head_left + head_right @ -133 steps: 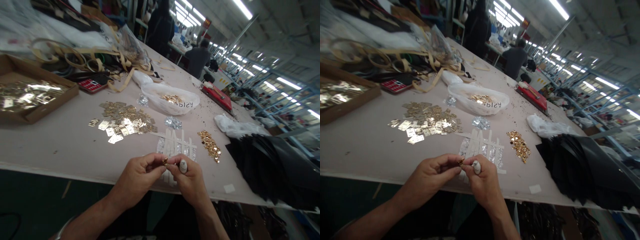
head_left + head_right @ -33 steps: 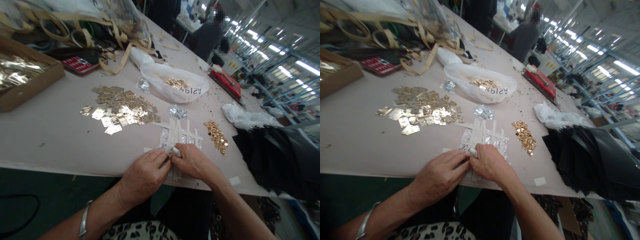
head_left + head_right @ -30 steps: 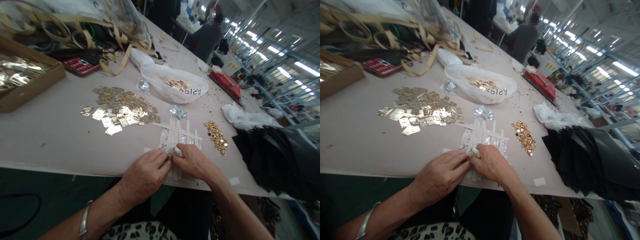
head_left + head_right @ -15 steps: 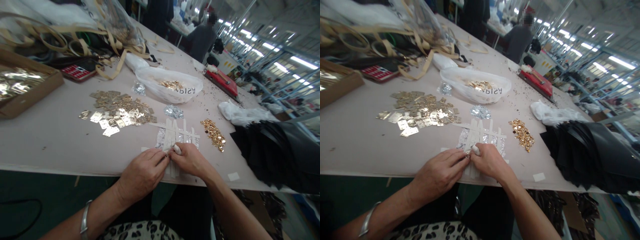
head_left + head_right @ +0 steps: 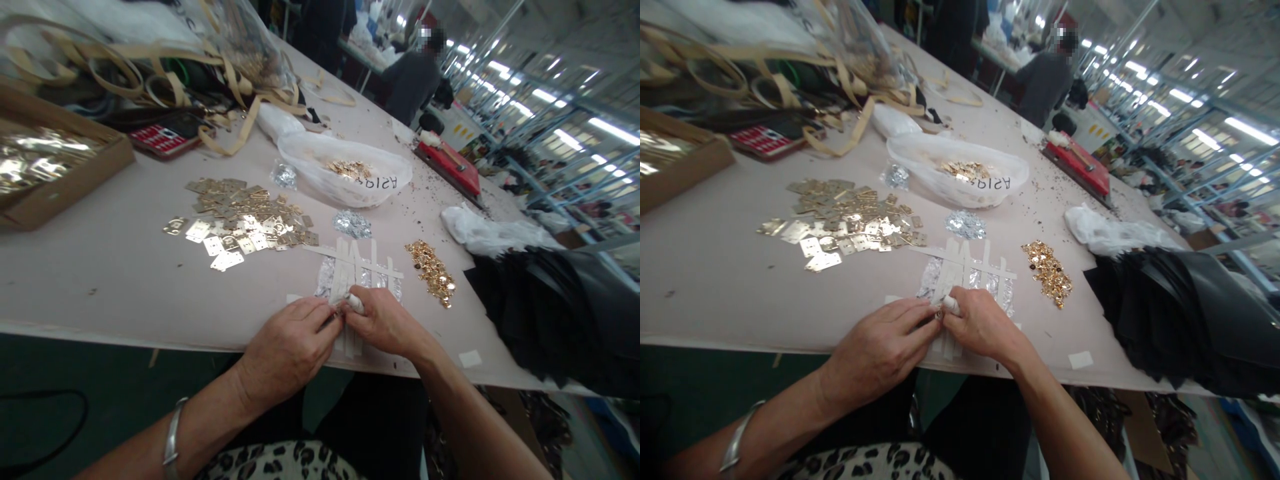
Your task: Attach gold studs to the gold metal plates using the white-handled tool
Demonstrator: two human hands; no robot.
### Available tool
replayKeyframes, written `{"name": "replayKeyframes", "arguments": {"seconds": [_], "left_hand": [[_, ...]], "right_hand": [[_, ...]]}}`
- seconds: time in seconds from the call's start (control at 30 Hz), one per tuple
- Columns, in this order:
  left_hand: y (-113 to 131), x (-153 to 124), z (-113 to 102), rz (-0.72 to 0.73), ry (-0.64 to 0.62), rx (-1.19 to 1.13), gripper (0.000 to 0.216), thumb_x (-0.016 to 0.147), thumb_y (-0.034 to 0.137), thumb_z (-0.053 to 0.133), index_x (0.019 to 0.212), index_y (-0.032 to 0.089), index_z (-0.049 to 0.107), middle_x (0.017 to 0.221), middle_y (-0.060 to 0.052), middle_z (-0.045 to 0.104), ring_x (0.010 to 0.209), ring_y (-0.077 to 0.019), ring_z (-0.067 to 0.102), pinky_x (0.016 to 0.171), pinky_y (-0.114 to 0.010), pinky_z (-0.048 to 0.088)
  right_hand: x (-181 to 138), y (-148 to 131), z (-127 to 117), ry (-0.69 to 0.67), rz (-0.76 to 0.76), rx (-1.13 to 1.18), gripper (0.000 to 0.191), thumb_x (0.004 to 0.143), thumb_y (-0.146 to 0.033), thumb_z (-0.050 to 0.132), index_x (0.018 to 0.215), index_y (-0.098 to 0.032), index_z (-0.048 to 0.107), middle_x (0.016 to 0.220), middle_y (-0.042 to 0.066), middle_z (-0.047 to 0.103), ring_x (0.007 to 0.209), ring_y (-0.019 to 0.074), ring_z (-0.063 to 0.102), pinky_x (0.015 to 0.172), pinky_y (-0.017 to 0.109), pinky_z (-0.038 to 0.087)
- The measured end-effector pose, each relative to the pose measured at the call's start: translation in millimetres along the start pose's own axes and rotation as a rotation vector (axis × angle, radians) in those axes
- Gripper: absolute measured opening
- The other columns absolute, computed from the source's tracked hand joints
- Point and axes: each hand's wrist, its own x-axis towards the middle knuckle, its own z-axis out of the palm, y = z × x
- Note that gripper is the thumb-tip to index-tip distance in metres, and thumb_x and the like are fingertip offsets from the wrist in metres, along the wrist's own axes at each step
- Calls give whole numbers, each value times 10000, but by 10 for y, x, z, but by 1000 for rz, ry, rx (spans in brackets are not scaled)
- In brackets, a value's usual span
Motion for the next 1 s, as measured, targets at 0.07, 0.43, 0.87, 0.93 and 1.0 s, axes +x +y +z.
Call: {"name": "replayKeyframes", "arguments": {"seconds": [0.07, 0.43, 0.87, 0.93, 1.0], "left_hand": [[1, 3, -3, -1, 0, -3, 234, 976, 159, 491, 1108, 138, 683, 1043, -107, 700, 1051, -255, 667, 969, -432, 573], [2, 19, -20, 13, -43, 11, 223, 971, 161, 501, 1112, 137, 672, 1052, -107, 692, 1051, -251, 657, 964, -420, 573], [-6, 1, -11, 5, -25, 4, 252, 991, 175, 470, 1111, 136, 688, 1080, -105, 707, 1064, -259, 658, 967, -421, 569], [-3, 5, -12, 7, -16, 8, 253, 992, 174, 466, 1102, 135, 690, 1063, -102, 708, 1049, -258, 660, 960, -419, 571], [2, 10, -15, 11, -6, 9, 252, 994, 173, 461, 1089, 133, 691, 1054, -103, 708, 1040, -256, 660, 963, -420, 569]], "right_hand": [[-14, 9, 23, 14, 4, 4, 145, 866, -208, 552, 723, -189, 530, 661, 0, 588, 601, 118, 450, 588, 251, 270], [-13, 16, -17, -28, 7, 82, 129, 883, -236, 576, 800, -180, 657, 772, 36, 707, 675, 139, 565, 620, 254, 334], [86, 7, -70, -121, 44, 92, 178, 911, -234, 577, 763, -169, 651, 685, 8, 658, 639, 125, 529, 596, 252, 332], [99, -3, -55, -110, 35, 54, 191, 911, -239, 570, 748, -168, 638, 695, 16, 664, 635, 126, 524, 598, 259, 332], [104, -11, -39, -98, 29, 46, 183, 908, -239, 568, 755, -170, 641, 728, 27, 685, 653, 131, 540, 615, 264, 347]]}}
